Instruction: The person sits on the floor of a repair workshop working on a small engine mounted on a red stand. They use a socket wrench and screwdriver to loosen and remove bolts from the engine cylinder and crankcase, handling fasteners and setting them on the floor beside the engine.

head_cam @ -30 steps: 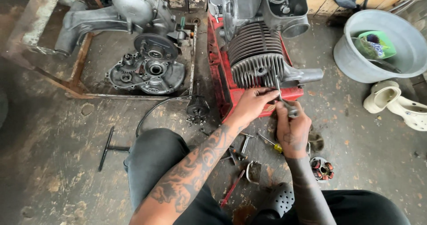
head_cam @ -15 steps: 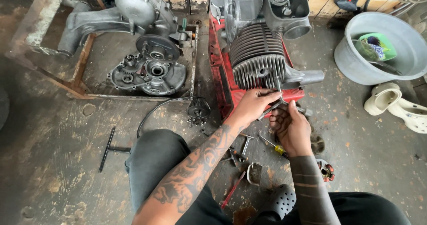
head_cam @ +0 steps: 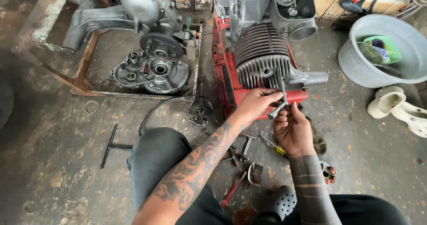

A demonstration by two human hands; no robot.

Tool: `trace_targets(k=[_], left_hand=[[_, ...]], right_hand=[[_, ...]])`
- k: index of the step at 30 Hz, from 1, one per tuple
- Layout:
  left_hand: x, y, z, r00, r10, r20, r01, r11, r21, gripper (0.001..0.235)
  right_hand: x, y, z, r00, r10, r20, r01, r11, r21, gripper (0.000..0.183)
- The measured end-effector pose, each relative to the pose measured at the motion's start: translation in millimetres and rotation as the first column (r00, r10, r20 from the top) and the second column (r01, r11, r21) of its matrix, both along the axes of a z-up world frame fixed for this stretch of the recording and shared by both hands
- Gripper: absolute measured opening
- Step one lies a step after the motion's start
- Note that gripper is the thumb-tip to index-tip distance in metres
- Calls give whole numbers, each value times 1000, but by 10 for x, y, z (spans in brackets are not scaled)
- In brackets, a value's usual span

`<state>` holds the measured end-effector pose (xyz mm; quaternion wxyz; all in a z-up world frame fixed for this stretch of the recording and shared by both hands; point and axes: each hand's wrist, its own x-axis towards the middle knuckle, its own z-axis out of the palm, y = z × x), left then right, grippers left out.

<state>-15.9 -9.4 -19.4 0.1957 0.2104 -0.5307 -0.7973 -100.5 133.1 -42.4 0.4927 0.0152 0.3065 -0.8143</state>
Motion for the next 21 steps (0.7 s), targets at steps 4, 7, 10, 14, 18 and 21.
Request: trace_targets(k=[4,7,10,14,18,21], left_hand=[[-11,-18,-25,1000,0,9,0,1000,-8,24],[13,-16,-11,1000,-2,-1,2,999,-32,25],[45,-9,0,1000,-3,24,4,997,-81,25],[180,-19,53,996,-45,80,63,967,-245,32],[289,-5,46,980,-145,134,183,921,-342,33],[500,10,230,947,-220,234,306,842,-445,44]], right_hand=[[38,-30,72,996,3,92,2,999,-49,34],[55,-50,105,1000,0,20,0,1000,4,33],[87,-80,138,999,41,-30,-39,997,59,33],[126,-22,118,999,5,-42,-2,997,71,31],[236,108,172,993,18,-119,1,988,153,32],[60,355,-145,951,12,-308,92,942,323,35]])
